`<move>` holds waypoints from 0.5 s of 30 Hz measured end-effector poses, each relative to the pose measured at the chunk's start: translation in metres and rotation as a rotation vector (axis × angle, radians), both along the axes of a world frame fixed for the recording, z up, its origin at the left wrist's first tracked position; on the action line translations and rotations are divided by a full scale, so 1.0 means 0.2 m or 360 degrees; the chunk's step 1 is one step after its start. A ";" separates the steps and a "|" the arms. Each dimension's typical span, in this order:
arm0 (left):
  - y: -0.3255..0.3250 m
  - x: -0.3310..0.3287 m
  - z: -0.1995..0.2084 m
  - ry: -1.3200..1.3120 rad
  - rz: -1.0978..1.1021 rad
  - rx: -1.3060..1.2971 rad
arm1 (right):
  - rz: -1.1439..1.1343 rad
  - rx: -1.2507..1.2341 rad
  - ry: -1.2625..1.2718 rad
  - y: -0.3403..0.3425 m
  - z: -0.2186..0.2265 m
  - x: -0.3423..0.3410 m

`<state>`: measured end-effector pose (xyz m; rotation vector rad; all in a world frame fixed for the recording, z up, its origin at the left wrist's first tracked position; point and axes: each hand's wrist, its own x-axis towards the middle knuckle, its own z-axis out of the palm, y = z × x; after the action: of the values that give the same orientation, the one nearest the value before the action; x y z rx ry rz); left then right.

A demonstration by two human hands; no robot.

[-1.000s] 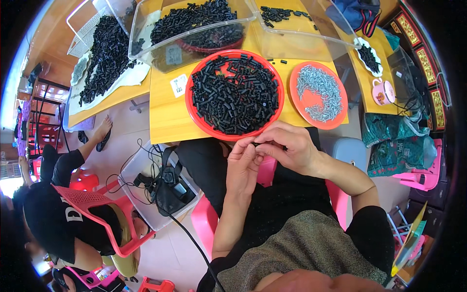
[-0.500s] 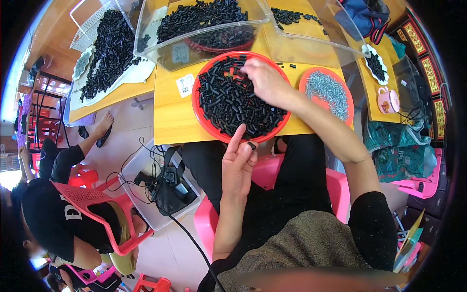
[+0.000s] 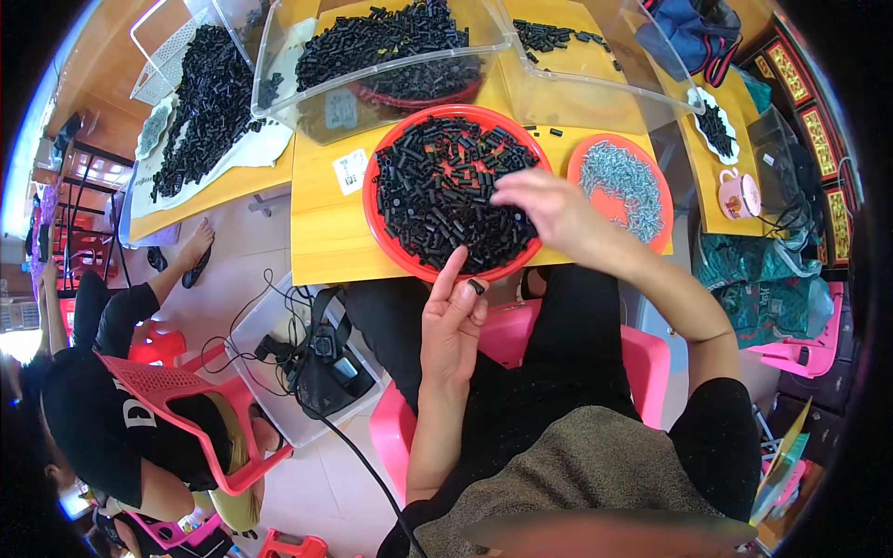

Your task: Manually assembling small silver rings onto black cylindrical components at a workbench.

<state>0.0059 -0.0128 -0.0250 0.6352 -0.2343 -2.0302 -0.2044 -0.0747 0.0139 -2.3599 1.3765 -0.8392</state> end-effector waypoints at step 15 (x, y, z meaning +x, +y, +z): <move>0.00 0.00 0.00 -0.0013 -0.0009 0.0000 | -0.0302 -0.0018 0.0503 -0.54 -0.09 -0.08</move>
<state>0.0056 -0.0129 -0.0243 0.6434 -0.2413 -2.0336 -0.2205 -0.1826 -0.0042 -2.4789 1.7440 -0.5341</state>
